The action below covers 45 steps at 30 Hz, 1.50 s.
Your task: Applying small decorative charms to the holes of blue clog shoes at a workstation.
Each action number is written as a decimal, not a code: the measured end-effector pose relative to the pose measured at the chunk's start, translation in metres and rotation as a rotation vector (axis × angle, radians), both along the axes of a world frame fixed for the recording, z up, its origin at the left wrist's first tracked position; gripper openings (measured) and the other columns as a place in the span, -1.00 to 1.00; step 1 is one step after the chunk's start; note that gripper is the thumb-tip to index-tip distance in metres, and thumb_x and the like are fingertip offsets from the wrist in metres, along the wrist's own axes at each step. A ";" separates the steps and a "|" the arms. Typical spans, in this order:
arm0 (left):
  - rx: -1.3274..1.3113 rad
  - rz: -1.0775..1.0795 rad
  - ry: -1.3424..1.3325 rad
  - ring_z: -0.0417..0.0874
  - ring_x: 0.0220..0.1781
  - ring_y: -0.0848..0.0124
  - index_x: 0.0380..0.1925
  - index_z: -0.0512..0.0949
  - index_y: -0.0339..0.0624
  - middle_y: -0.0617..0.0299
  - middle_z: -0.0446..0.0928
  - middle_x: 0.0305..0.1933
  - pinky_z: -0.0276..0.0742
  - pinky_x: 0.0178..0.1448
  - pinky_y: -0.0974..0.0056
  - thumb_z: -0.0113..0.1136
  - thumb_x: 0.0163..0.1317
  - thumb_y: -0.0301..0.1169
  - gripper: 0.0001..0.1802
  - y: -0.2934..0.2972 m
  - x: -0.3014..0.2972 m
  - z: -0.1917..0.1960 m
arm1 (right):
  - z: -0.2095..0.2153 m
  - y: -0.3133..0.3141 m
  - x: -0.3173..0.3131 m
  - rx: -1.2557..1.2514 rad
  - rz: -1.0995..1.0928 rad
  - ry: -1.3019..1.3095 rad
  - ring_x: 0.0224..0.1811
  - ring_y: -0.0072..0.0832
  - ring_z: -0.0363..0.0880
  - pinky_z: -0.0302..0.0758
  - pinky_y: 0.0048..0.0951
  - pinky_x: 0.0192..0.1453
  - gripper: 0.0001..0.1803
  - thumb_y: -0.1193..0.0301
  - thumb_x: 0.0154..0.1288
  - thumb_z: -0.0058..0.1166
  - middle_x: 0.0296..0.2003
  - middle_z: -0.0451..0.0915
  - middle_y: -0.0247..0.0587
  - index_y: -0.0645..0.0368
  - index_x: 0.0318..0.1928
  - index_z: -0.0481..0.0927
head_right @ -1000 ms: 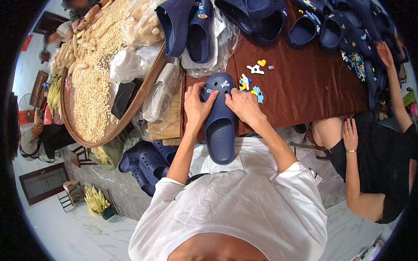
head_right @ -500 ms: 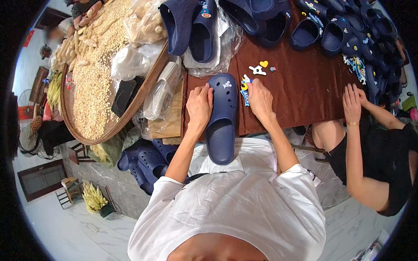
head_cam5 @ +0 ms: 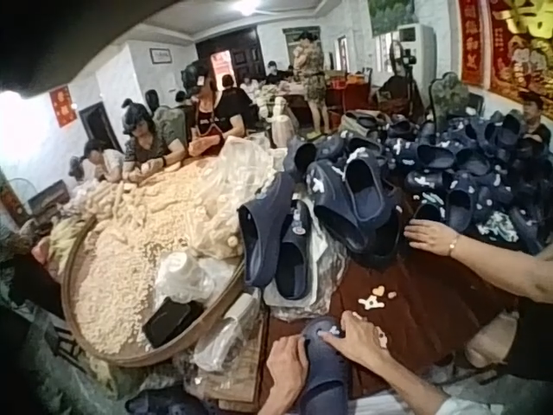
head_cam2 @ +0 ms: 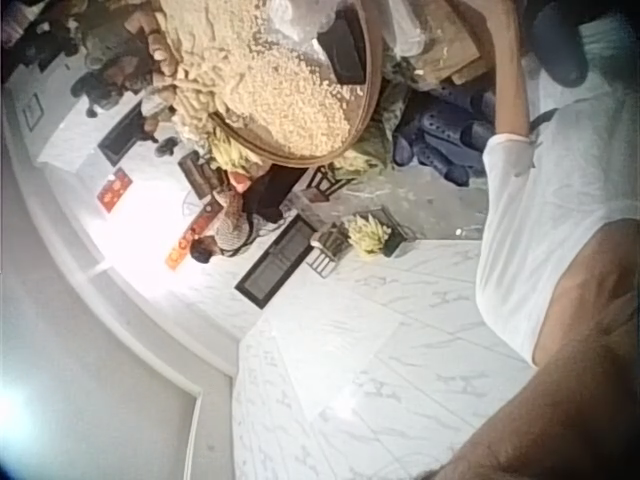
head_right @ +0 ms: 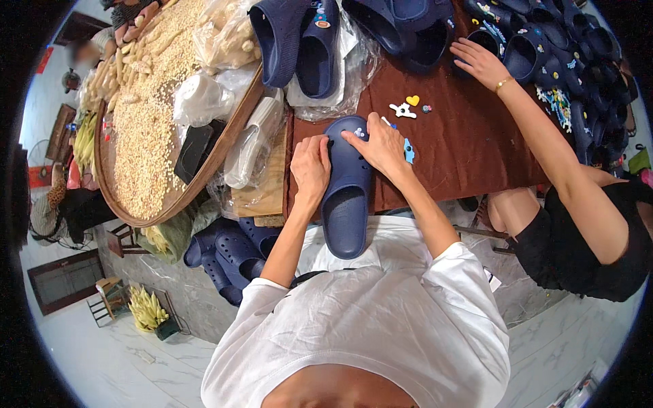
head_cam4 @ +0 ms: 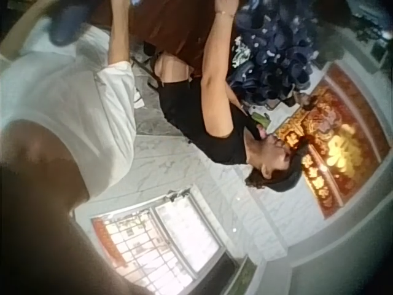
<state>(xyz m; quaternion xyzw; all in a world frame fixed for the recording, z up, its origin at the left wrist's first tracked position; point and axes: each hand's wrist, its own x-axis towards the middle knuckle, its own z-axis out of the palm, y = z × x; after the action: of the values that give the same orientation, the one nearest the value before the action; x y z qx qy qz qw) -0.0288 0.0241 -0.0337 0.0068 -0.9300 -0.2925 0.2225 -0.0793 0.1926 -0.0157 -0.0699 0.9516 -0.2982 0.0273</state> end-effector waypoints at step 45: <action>0.232 -0.450 -0.237 0.44 0.29 0.00 0.16 0.60 -0.09 -0.03 0.49 0.26 0.37 0.37 0.01 0.50 0.07 -0.20 -0.38 0.004 0.066 0.051 | -0.062 0.047 0.021 0.152 0.113 0.460 0.39 -0.01 0.23 0.25 0.05 0.39 -0.56 0.42 0.25 0.20 0.27 0.38 -0.08 0.07 0.17 0.56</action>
<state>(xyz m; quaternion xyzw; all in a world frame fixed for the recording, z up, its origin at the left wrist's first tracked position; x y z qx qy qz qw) 0.0375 0.0281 0.0173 -0.1404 -0.8879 -0.4362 0.0394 -0.0581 0.2396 -0.0780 -0.1866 0.9470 -0.2000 -0.1684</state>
